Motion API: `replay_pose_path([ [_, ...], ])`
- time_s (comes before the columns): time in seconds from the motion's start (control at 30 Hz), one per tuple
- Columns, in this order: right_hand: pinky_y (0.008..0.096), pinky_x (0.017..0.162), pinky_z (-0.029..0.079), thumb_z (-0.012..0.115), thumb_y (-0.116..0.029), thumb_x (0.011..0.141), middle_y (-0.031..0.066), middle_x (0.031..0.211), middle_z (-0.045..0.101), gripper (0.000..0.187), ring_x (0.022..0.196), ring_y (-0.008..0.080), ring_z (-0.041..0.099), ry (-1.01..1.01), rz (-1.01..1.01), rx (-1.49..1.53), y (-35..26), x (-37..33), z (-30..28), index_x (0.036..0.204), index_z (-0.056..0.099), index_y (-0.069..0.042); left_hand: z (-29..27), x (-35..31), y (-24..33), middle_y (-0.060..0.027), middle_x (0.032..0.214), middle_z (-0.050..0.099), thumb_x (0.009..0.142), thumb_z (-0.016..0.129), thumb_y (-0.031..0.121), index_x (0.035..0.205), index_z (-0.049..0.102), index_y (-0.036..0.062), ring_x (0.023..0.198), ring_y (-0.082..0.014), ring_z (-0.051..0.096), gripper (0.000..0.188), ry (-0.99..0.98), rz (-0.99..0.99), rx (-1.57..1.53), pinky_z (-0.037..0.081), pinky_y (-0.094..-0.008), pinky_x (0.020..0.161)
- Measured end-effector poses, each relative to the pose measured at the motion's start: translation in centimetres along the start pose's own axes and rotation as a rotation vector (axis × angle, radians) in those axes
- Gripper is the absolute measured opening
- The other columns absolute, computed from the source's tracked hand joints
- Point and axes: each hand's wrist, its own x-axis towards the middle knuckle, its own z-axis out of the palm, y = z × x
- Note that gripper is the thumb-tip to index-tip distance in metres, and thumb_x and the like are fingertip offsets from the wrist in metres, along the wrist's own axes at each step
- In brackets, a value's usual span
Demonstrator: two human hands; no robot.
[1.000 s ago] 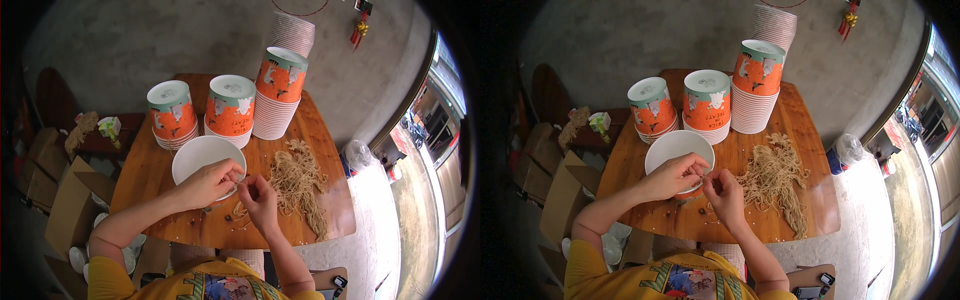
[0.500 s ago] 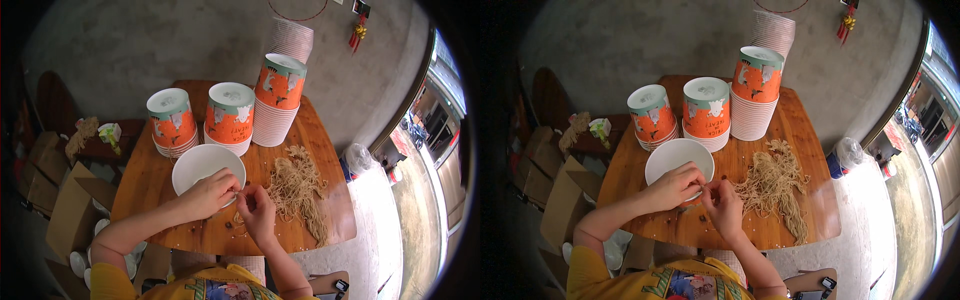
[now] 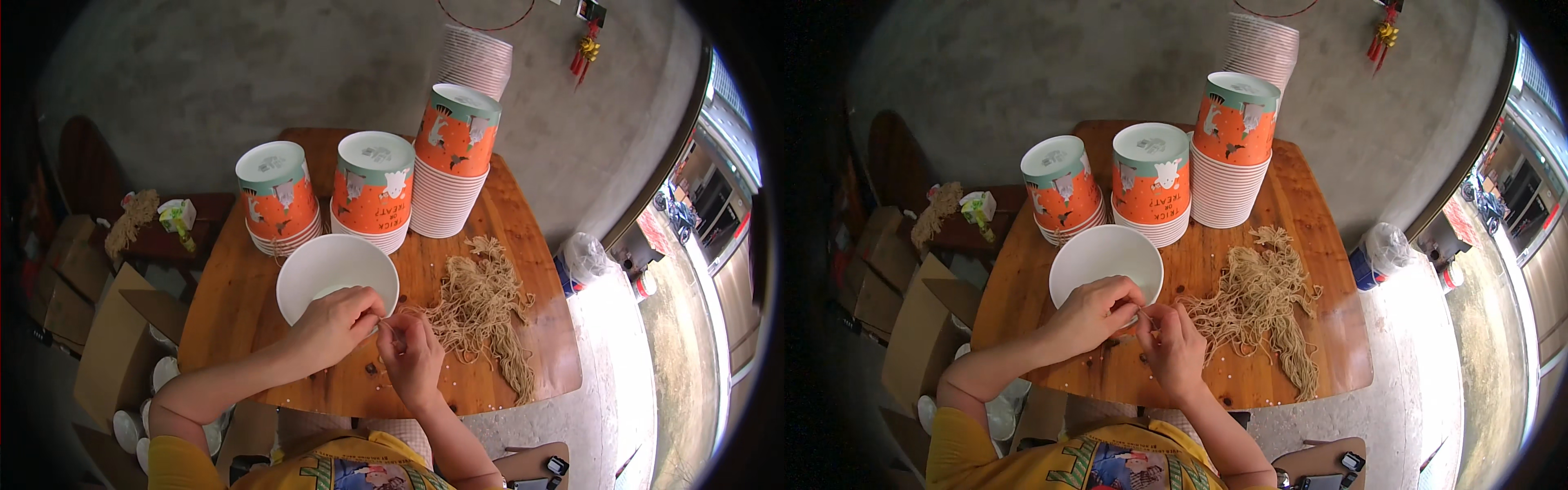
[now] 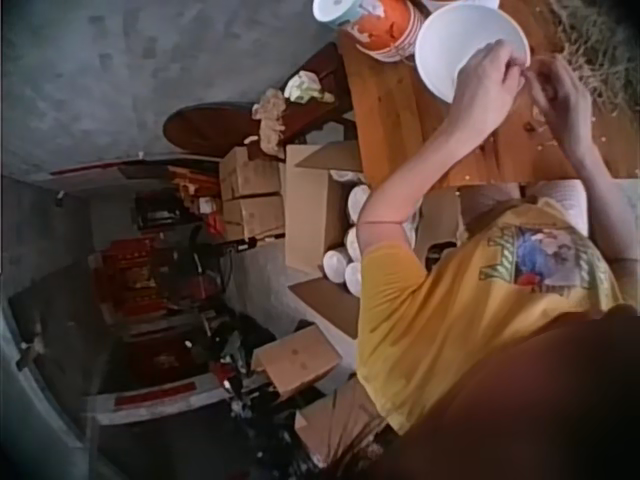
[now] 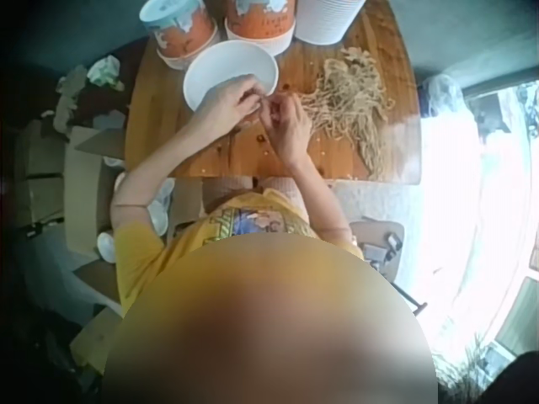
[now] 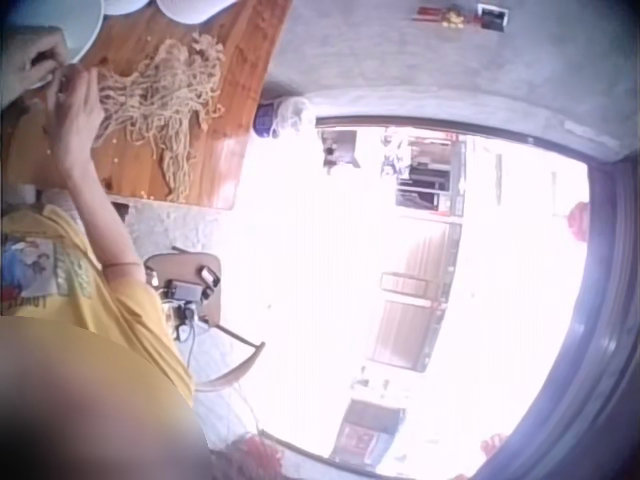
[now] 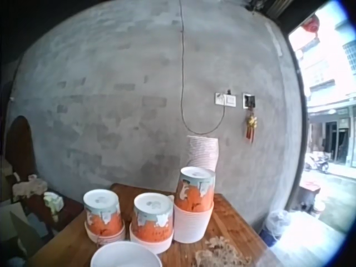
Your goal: The person is manually threading and tying thin yellow strings through the pre-made holes of decorative paper buckets.
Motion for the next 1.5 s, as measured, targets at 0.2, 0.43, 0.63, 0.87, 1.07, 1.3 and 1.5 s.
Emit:
replay_pose_path([
  [0.2,0.0267,0.053,0.049,0.072,-0.002,0.081,0.0069,0.084,0.062,0.016,0.062,0.0182,0.061,-0.004,-0.016,0.016,0.0,0.1,0.0,0.089,0.058,-0.005,0.1,0.1,-0.1,-0.0113,0.091,0.063,0.087,0.061,0.002,0.095,0.054,0.0029,0.078,-0.0278,0.064,0.01,0.055,0.05,-0.067,0.051,-0.0374,0.067],
  [0.43,0.02,0.053,0.042,0.068,-0.003,0.087,-0.0008,0.08,0.06,0.011,0.061,0.0047,0.052,-0.066,0.283,0.274,-0.3,0.1,-0.4,0.091,0.058,-0.003,0.1,0.4,-0.1,-0.0052,0.087,0.062,0.089,0.058,0.0,0.101,0.051,0.0036,0.078,-0.0158,0.063,0.015,-0.004,0.009,-0.185,0.052,-0.0316,0.07],
  [0.63,0.0169,0.061,0.038,0.064,-0.006,0.093,-0.0057,0.083,0.057,0.007,0.069,0.0005,0.047,-0.079,0.571,0.667,0.2,0.3,-0.6,0.095,0.059,-0.003,0.0,0.7,0.1,-0.003,0.081,0.06,0.088,0.06,0.0,0.102,0.049,0.0059,0.073,-0.0151,0.06,0.019,-0.009,0.044,-0.201,0.05,-0.0313,0.066],
  [0.87,0.0177,0.062,0.04,0.065,-0.009,0.093,-0.0049,0.084,0.056,0.011,0.07,0.0023,0.048,-0.083,0.596,0.756,0.6,0.3,-0.3,0.098,0.057,-0.003,-0.4,0.9,0.0,-0.0027,0.087,0.063,0.089,0.059,-0.001,0.111,0.051,0.0041,0.083,-0.0106,0.061,0.024,-0.073,-0.012,-0.245,0.05,-0.0289,0.079],
  [1.07,0.0245,0.055,0.044,0.072,-0.006,0.085,0.0024,0.083,0.056,0.019,0.064,0.0109,0.052,-0.017,0.234,0.241,0.3,0.7,-0.9,0.097,0.058,-0.006,-0.7,1.2,-0.7,-0.0007,0.087,0.062,0.09,0.059,0.0,0.114,0.05,0.003,0.085,-0.0076,0.059,0.027,-0.131,-0.048,-0.345,0.047,-0.0258,0.081],
  [1.3,0.0313,0.052,0.049,0.075,-0.005,0.08,0.0057,0.083,0.055,0.018,0.064,0.0186,0.058,-0.027,0.071,0.069,0.7,1.0,-1.6,0.094,0.063,-0.01,-0.4,1.6,-0.9,0.0003,0.085,0.06,0.088,0.059,-0.001,0.121,0.047,0.0034,0.083,-0.007,0.057,0.035,-0.156,-0.047,-0.381,0.046,-0.0252,0.079],
  [1.5,0.0284,0.053,0.044,0.077,-0.004,0.077,0.0042,0.079,0.054,0.02,0.061,0.015,0.053,-0.065,-0.024,0.053,1.3,1.5,-1.8,0.093,0.065,-0.007,-0.8,1.6,-0.4,0.0,0.087,0.06,0.087,0.059,-0.002,0.126,0.045,0.0033,0.083,-0.0074,0.057,0.042,-0.17,-0.063,-0.344,0.046,-0.0258,0.078],
])
